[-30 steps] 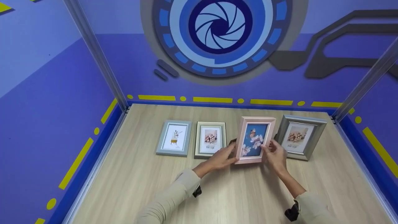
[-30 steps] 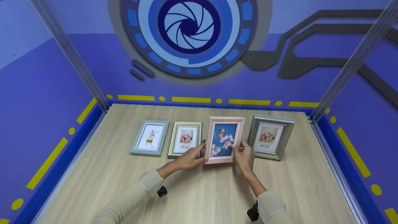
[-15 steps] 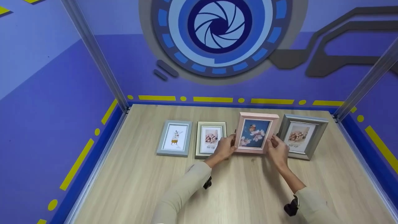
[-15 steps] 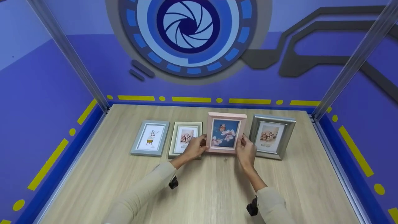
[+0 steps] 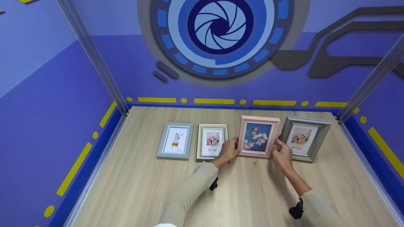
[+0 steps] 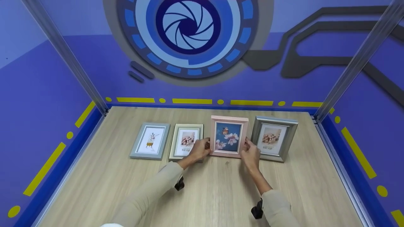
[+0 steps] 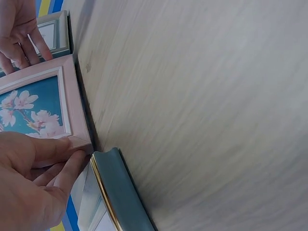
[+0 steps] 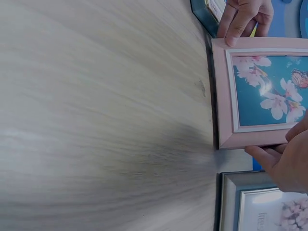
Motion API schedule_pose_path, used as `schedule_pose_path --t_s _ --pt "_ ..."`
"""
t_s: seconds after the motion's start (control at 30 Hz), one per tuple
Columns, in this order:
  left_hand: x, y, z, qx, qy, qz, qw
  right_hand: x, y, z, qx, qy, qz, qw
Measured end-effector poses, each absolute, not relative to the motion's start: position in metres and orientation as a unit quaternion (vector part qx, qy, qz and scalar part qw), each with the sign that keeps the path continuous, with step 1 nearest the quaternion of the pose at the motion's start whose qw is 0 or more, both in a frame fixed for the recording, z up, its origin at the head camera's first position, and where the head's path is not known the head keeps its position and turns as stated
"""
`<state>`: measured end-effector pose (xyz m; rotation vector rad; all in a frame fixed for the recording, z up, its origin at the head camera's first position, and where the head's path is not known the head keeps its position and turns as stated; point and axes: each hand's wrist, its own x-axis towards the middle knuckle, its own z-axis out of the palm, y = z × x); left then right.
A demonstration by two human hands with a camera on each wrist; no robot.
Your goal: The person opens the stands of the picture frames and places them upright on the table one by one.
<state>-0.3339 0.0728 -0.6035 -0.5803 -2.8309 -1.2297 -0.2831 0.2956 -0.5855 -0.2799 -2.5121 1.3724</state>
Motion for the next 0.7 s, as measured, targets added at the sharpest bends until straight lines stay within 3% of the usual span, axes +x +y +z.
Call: schedule_pose_path --t_s 0.4,0.7 --pt "-0.3401 0.0823 -0.6035 -0.174 -0.909 -0.377 0.034 -0.2885 0.2960 -0.5879 -0.093 -0.854 0.497 0.126" --pt "-0.3329 0.0829 -0.6022 -0.184 -0.918 -0.351 0.001 -0.2815 0.3009 -0.5886 -0.084 -0.874 0.473 0.074"
